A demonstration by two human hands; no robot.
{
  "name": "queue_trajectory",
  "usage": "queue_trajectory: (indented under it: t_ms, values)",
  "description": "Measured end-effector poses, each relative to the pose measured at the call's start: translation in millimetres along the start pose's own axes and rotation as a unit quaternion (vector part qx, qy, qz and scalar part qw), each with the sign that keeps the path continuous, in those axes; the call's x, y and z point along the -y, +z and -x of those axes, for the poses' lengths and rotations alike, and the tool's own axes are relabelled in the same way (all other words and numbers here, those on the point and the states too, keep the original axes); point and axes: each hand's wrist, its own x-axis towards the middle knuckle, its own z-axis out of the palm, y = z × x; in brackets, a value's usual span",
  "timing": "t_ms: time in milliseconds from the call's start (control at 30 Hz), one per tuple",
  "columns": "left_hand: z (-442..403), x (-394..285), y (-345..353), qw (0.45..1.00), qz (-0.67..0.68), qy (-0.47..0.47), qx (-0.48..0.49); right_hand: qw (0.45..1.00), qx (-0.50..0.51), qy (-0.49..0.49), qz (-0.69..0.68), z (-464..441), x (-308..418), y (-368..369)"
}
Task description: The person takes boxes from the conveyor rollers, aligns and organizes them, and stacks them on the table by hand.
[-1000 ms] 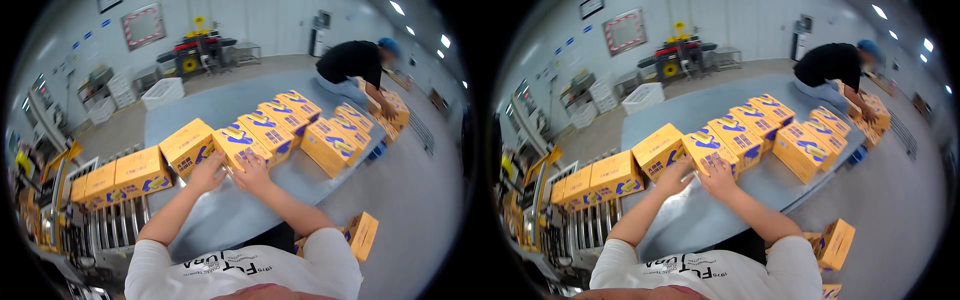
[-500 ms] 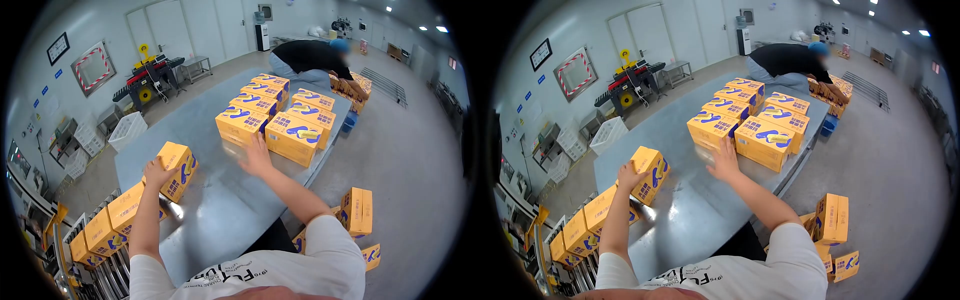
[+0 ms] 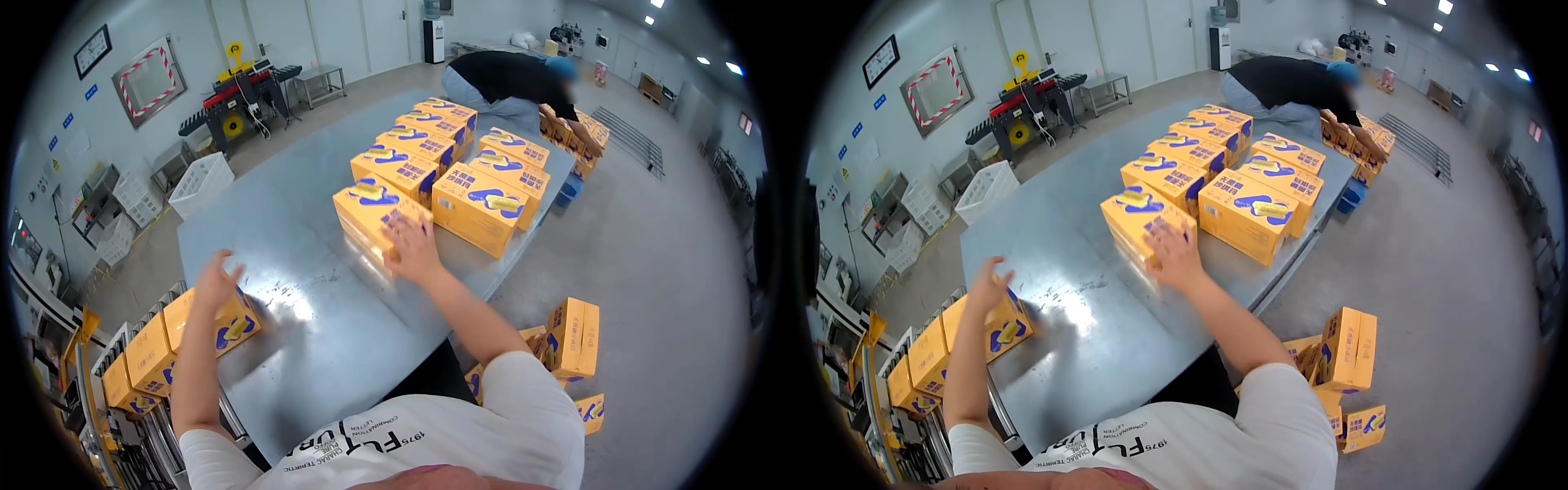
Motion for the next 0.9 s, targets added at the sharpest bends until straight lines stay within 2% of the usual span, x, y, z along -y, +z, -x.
queue_trajectory:
  t_ms: [67, 167, 233, 267, 300, 367, 400, 433, 500, 533, 600, 633, 733, 767, 833, 900]
  values:
    - [-4.6, 69.2, 6.2, 0.992, -0.045, -0.113, -0.013, 0.999, 0.014, 0.038, 0.012, -3.4, -16.3, 3.5]
    - [27.7, 70.6, 14.0, 0.976, -0.175, -0.107, -0.068, 0.994, 0.046, 0.093, 0.020, -10.8, -13.3, -0.7]
    - [44.1, 34.9, 10.0, 0.968, -0.184, -0.112, -0.128, 0.994, 0.049, 0.092, -0.037, -3.0, 2.7, -0.6]
    - [53.8, 30.1, 28.3, 0.962, -0.161, -0.054, -0.214, 0.992, 0.051, 0.090, -0.067, 2.6, 15.7, -1.0]
    - [67.5, 8.6, 37.3, 0.965, -0.129, -0.019, -0.227, 0.994, 0.043, 0.062, -0.073, 7.8, 36.1, -4.9]
    - [96.1, -43.7, 49.3, 0.971, -0.101, 0.023, -0.217, 0.982, 0.071, 0.013, -0.176, 19.3, 72.9, -16.4]
    - [109.0, -53.9, 65.4, 0.947, -0.135, 0.084, -0.279, 0.971, 0.081, -0.012, -0.224, 20.6, 90.9, -21.1]
    - [120.7, -64.3, 75.0, 0.959, -0.051, 0.136, -0.242, 0.968, 0.079, -0.030, -0.235, 19.1, 108.0, -26.7]
    - [136.4, -81.3, 88.2, 0.943, 0.062, 0.255, -0.204, 0.960, 0.082, -0.062, -0.259, 16.7, 136.8, -32.7]
    - [141.3, -91.4, 74.3, 0.947, 0.115, 0.285, -0.092, 0.967, 0.057, -0.099, -0.228, 16.5, 140.6, -26.4]
    - [134.1, -85.4, 72.4, 0.934, 0.135, 0.318, -0.092, 0.973, 0.003, -0.165, -0.163, 21.1, 136.5, -8.0]
    - [125.9, -77.5, 62.4, 0.946, 0.107, 0.284, -0.113, 0.982, 0.013, -0.149, -0.118, 22.2, 129.9, -0.1]
    - [77.9, -26.2, 21.3, 0.977, -0.037, 0.155, -0.142, 0.991, 0.000, 0.015, -0.136, 23.2, 118.6, 10.2]
    - [61.1, -3.1, 4.6, 0.994, -0.026, 0.060, -0.092, 0.984, -0.006, 0.074, -0.159, 21.4, 116.3, 10.8]
    - [34.0, 55.5, -10.3, 0.991, -0.033, -0.115, -0.066, 0.960, -0.011, 0.192, -0.203, 20.7, 113.3, 10.6]
    - [32.4, 68.8, -26.8, 0.976, -0.109, -0.188, 0.009, 0.945, 0.000, 0.229, -0.235, 21.9, 104.3, 13.8]
